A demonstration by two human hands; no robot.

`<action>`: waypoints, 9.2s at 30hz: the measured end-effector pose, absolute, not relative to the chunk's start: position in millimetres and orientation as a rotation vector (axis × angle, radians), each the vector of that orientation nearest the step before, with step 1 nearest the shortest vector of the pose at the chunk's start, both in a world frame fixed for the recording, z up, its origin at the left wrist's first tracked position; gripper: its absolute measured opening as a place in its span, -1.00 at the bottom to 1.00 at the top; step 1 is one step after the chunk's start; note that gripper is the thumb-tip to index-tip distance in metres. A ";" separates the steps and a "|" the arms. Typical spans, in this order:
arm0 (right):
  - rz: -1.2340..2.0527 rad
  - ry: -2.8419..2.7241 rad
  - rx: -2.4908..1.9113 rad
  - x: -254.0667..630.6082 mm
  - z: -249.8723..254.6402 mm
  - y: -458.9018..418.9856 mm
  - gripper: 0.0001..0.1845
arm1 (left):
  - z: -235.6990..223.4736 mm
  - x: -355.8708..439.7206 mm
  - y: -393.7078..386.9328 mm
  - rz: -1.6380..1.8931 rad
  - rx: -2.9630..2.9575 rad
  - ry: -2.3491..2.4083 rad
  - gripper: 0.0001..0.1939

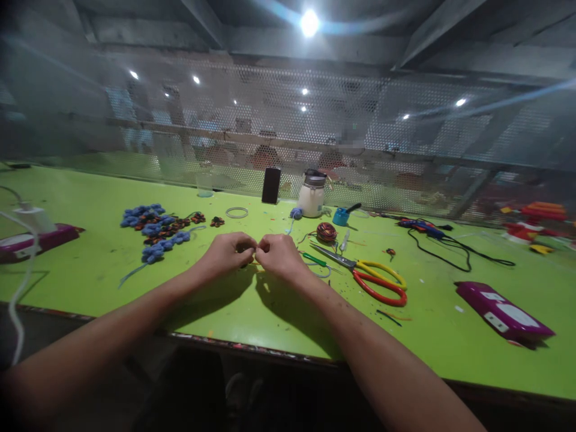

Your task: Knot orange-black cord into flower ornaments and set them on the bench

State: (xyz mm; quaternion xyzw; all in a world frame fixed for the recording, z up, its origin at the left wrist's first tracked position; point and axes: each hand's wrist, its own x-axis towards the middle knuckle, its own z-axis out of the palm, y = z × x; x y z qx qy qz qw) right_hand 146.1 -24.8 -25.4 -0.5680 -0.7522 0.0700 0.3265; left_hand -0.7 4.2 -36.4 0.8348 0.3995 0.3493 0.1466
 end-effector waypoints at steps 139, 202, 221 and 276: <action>1.116 -1.775 -1.189 199.5 4.2 -21.0 -0.74 | -24.2 -22.6 3.8 0.662 1.721 0.787 -0.77; 1.030 -1.955 -1.196 170.5 -3.5 -31.6 -0.71 | -24.6 -12.0 -0.1 0.727 1.359 0.672 -0.78; 0.620 -1.989 -1.243 179.8 -2.0 -25.3 -0.74 | -20.3 -13.5 -1.3 0.738 1.396 0.701 -0.87; -0.226 -1.959 -1.068 150.5 -22.9 -29.3 -0.96 | -31.0 -0.8 -3.8 1.087 1.406 0.529 -0.78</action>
